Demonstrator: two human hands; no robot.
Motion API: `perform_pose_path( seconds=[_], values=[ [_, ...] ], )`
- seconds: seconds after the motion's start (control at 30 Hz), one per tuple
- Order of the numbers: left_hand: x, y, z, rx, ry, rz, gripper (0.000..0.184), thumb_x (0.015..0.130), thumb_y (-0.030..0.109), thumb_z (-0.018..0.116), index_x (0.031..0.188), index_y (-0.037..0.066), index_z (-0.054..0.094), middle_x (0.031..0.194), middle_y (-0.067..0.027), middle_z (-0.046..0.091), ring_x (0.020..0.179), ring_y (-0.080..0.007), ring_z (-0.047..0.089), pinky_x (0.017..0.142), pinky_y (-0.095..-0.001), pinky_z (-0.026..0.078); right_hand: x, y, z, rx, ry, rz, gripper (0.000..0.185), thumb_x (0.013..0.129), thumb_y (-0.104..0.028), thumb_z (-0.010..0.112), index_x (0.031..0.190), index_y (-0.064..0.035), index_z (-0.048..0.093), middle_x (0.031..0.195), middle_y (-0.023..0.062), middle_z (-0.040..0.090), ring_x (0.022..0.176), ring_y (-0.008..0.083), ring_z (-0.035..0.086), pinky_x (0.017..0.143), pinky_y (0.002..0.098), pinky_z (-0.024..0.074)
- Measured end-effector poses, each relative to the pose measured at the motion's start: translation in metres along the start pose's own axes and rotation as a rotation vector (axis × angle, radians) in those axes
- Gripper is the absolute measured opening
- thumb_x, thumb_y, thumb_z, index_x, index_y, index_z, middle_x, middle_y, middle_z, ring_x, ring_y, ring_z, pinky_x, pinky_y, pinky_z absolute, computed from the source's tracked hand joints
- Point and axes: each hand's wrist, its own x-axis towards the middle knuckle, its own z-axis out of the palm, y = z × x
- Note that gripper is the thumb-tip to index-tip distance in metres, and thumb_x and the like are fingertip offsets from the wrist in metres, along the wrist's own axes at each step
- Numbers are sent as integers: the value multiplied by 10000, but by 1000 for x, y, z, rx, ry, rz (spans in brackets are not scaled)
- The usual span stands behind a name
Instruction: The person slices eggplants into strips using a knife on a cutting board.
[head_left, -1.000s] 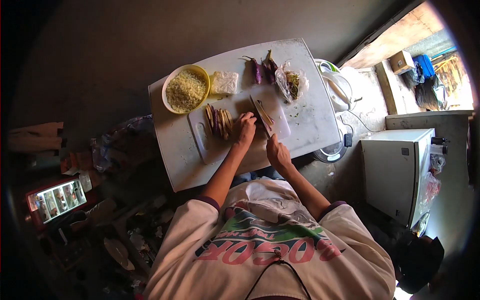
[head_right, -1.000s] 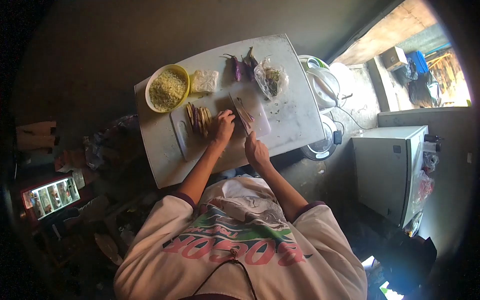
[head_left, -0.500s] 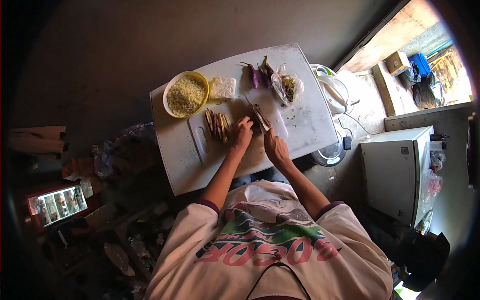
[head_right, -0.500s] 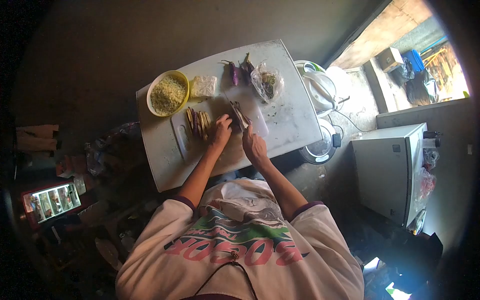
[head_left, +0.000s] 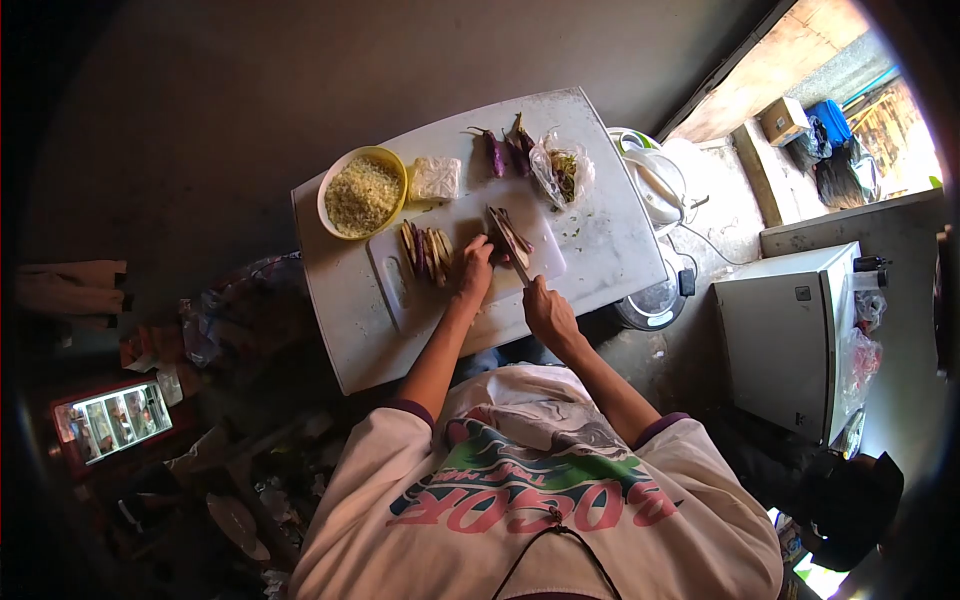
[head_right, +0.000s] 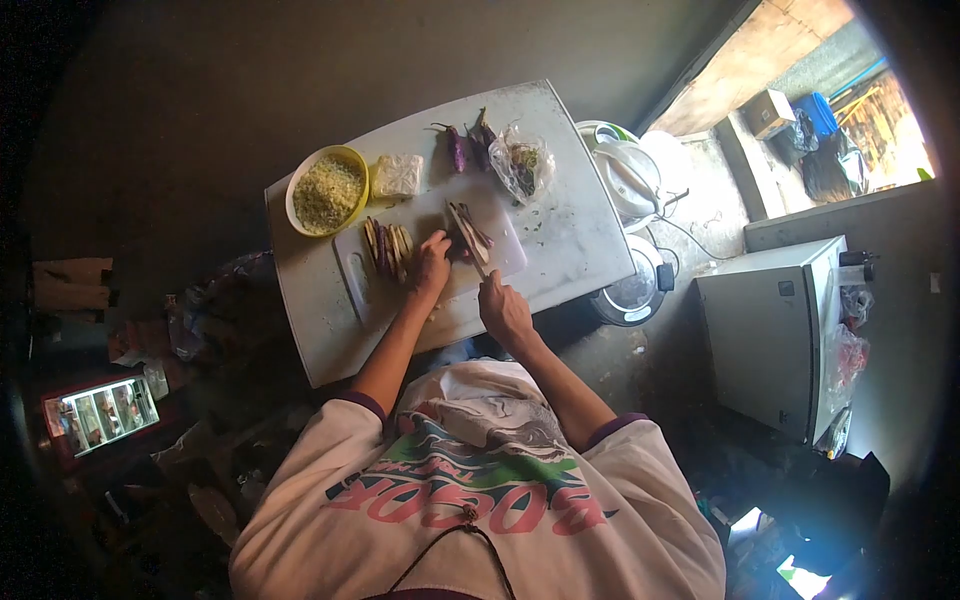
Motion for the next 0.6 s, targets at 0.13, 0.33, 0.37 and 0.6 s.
perform_pose_path(
  seconds=[0.13, 0.33, 0.37, 0.6],
  values=[
    [0, -13, 17, -6, 270, 209, 145, 730, 62, 742, 753, -37, 638, 865, -197, 603, 853, -390, 613, 720, -455, 483, -3, 7, 4, 19, 29, -30, 235, 1013, -256, 472, 1059, -36, 403, 652, 298, 613, 631, 523, 616, 588, 631, 458],
    [2, -21, 22, -11, 245, 210, 113, 711, 28, 725, 723, -28, 629, 829, -190, 586, 839, -387, 614, 705, -452, 482, -1, 12, 14, 10, 54, -32, 230, 1014, -250, 456, 1074, -36, 398, 663, 295, 615, 641, 524, 612, 604, 633, 461],
    [2, -21, 22, 10, 244, 205, 81, 705, 7, 700, 720, -28, 628, 828, -189, 586, 835, -386, 615, 702, -451, 484, 0, 12, 15, 6, 40, -23, 226, 1015, -247, 450, 1077, -36, 398, 670, 292, 618, 648, 527, 611, 612, 634, 463],
    [-1, -3, 6, 85, 234, 124, 41, 727, -2, 622, 735, -21, 657, 881, -171, 627, 865, -357, 643, 715, -431, 515, 11, 14, 30, -32, 66, -62, 265, 1010, -207, 443, 1164, 8, 419, 710, 266, 634, 664, 481, 637, 611, 571, 502]
  ],
)
